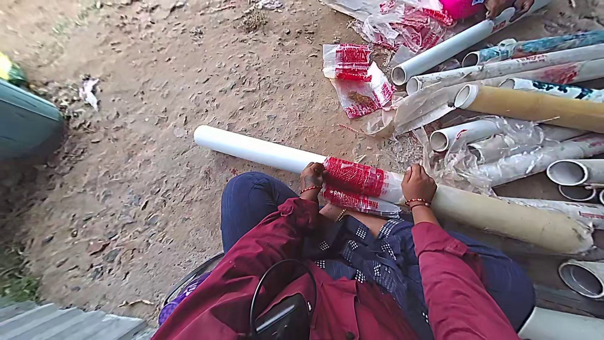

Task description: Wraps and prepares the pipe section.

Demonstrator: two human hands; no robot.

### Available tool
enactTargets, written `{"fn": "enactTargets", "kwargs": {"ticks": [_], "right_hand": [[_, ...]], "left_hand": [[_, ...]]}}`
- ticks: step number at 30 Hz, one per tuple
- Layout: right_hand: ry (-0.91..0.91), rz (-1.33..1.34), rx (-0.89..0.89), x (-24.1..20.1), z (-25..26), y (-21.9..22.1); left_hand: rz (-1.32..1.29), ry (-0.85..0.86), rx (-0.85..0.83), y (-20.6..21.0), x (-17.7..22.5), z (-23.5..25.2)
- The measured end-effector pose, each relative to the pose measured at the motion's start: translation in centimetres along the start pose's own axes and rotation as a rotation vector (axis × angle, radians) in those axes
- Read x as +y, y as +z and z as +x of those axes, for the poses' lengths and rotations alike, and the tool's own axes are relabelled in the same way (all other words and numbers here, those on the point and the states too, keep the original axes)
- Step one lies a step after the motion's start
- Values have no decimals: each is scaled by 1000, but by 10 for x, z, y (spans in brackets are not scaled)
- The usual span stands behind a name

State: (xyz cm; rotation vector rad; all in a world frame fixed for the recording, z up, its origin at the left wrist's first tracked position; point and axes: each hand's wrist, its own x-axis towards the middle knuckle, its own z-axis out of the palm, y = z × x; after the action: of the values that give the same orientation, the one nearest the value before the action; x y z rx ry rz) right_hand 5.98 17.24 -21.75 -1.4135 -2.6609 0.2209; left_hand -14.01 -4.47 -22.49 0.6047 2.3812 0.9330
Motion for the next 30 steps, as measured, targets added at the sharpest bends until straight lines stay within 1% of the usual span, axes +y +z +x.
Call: {"fn": "enactTargets", "kwargs": {"ticks": [5,8,11,13,15,16,19,22,23,26,28,30], "right_hand": [[17,-4,-2,1,1,1],[16,21,-18,-3,3,4],[18,60,35,5,3,13],[51,75,3,4,2,9],[82,77,-100,1,4,1],[91,89,-121,0,3,-1],[93,112,-120,-4,-1,-4],[74,140,-120,-11,-5,-6],[71,153,-114,-14,-8,-6],[90,174,-81,-20,-17,-10],[115,232,-52,-29,-25,-15],[98,278,-128,-48,-34,-23]], "left_hand": [[51,18,-59,-1,2,2],[90,-2,-14,2,-1,-1],[140,26,11,11,-1,-3],[157,56,9,14,-5,-1],[184,88,10,13,-7,1],[194,95,4,11,-5,0],[206,108,19,8,-1,-3],[230,164,89,4,-11,6],[246,186,67,-2,-15,11],[198,313,-110,-8,-35,32],[172,300,-167,-11,-32,34],[105,245,-154,-15,-26,31]]}}
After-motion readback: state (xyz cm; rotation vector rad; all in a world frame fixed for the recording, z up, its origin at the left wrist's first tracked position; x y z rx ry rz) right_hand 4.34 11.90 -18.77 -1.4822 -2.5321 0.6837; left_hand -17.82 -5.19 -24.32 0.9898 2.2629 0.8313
